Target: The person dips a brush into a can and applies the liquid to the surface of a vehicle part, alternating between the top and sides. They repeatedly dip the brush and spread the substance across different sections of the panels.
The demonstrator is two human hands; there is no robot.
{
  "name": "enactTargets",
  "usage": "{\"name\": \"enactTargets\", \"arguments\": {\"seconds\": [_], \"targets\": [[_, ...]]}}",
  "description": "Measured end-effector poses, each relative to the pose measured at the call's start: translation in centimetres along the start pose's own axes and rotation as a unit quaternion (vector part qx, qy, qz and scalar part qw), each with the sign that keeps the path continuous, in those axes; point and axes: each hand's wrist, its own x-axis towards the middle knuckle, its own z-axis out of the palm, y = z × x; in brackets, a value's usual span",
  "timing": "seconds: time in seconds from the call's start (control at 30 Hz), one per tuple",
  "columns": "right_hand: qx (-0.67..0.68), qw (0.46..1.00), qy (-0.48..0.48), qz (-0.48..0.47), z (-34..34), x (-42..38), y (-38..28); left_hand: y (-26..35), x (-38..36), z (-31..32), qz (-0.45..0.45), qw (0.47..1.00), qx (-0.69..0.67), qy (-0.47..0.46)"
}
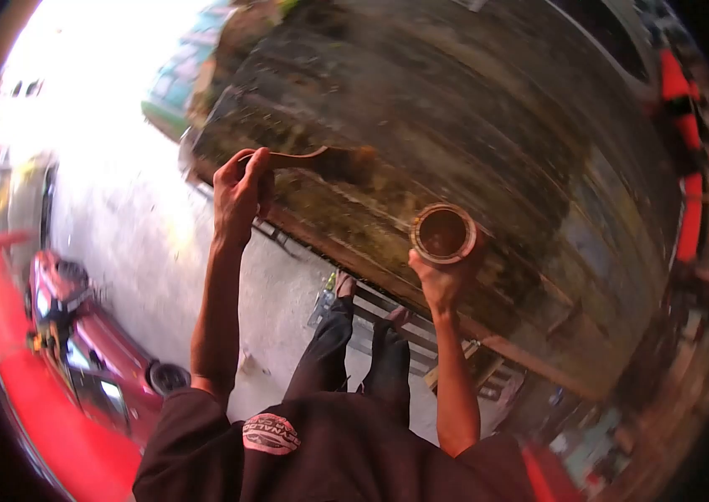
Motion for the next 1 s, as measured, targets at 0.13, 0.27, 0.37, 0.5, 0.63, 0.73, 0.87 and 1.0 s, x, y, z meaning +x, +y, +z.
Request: {"name": "enactTargets", "arguments": {"seconds": [0.13, 0.27, 0.37, 0.5, 0.63, 0.73, 0.87, 1.0], "targets": [[-0.037, 0.998, 0.018, 0.038, -0.6, -1.0, 0.6, -7.3, 6.6, 4.5, -0.001, 0.999, -0.036, 0.011], [0.026, 0.995, 0.012, 0.097, -2.9, -4.4, 2.0, -11.4, 9.0, 9.3, 0.042, 0.998, 0.013, 0.037], [0.023, 0.985, -0.060, 0.163, -4.7, -7.4, -0.1, -13.5, 11.6, 9.7, 0.112, 0.993, -0.011, 0.034], [0.086, 0.983, 0.001, 0.163, -4.1, -10.7, 0.4, -13.2, 14.6, 11.5, 0.212, 0.962, 0.170, -0.033], [0.060, 0.983, 0.076, 0.155, -5.1, -12.0, -0.2, -9.6, 15.6, 12.5, 0.379, 0.812, 0.442, -0.030], [0.076, 0.978, 0.084, 0.176, -6.2, -12.8, 0.0, -6.9, 14.2, 13.4, 0.353, 0.824, 0.443, -0.019], [0.068, 0.973, 0.110, 0.190, -7.8, -13.5, 0.1, -11.8, 14.1, 16.2, 0.443, 0.749, 0.487, -0.073], [0.104, 0.962, 0.120, 0.220, -9.0, -14.6, 1.0, -15.4, 7.9, 22.5, 0.382, 0.829, 0.358, -0.196]]}}
